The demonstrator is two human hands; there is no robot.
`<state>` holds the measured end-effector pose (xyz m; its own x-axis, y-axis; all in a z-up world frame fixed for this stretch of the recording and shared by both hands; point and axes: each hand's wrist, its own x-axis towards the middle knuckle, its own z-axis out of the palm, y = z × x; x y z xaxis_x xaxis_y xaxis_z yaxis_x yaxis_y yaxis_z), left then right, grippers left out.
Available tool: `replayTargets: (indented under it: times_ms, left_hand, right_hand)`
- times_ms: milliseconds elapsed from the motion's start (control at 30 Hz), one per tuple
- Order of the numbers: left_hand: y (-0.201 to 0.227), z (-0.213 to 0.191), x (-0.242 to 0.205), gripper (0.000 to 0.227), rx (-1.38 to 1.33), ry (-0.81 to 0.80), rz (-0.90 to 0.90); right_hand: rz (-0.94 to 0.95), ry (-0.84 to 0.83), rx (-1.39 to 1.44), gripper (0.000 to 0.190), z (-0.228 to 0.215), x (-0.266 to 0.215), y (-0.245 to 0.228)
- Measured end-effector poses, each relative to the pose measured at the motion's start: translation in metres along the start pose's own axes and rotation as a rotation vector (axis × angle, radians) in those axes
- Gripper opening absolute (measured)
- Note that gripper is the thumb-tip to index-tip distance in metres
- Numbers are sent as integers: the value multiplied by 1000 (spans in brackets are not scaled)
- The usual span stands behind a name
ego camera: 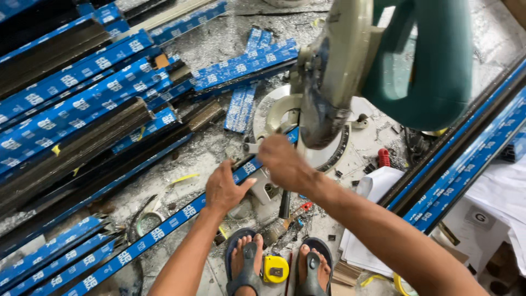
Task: The person measures a metal bar with a tape measure, marks it with a pencil, and cuts it using a miter saw.
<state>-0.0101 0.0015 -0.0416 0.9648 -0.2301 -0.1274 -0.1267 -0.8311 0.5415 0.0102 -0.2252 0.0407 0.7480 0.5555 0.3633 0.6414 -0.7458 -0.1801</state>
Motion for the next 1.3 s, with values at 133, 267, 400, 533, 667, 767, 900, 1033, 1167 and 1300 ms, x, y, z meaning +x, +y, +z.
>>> replayTargets:
  times_ms: [133, 267, 400, 533, 667, 767, 900, 1033, 1167, 1300]
  left_hand:
    - [-29, 8, -15, 68, 107, 170, 69]
    - [-52, 3, -34, 65, 191, 242, 84]
    - [-47, -3, -50, 67, 136, 157, 151]
    - [-1, -34, -54, 67, 143, -404, -167]
    - [41, -64, -31, 48, 41, -635, -377]
    - [32, -49, -19, 44, -251, -617, -426]
    - [47, -35, -11, 40, -578, -779, -588]
    - [40, -34, -12, 69, -466, -924, -450]
    - [17, -60, -29, 64, -457, -838, -348]
    - [-24, -83, -58, 77, 26, -758, -366]
  right_hand:
    - [58, -365, 335, 25, 3, 0, -29]
    - [96, -284, 124, 27, -2, 3, -20]
    - [-58, 64, 346, 18, 8, -20, -28]
    - [82, 14, 627, 22, -22, -34, -51]
    - [393, 17, 768, 15, -14, -80, -61]
    - [1064, -392, 837, 24, -3, -106, -61]
    - [1591, 125, 1608, 62, 13, -122, -34]
    - [1633, 485, 1558, 37, 17, -123, -9]
    - [1602, 442, 1331, 28, -13, -120, 33]
    - [1604, 463, 1060, 29, 25, -176, 149]
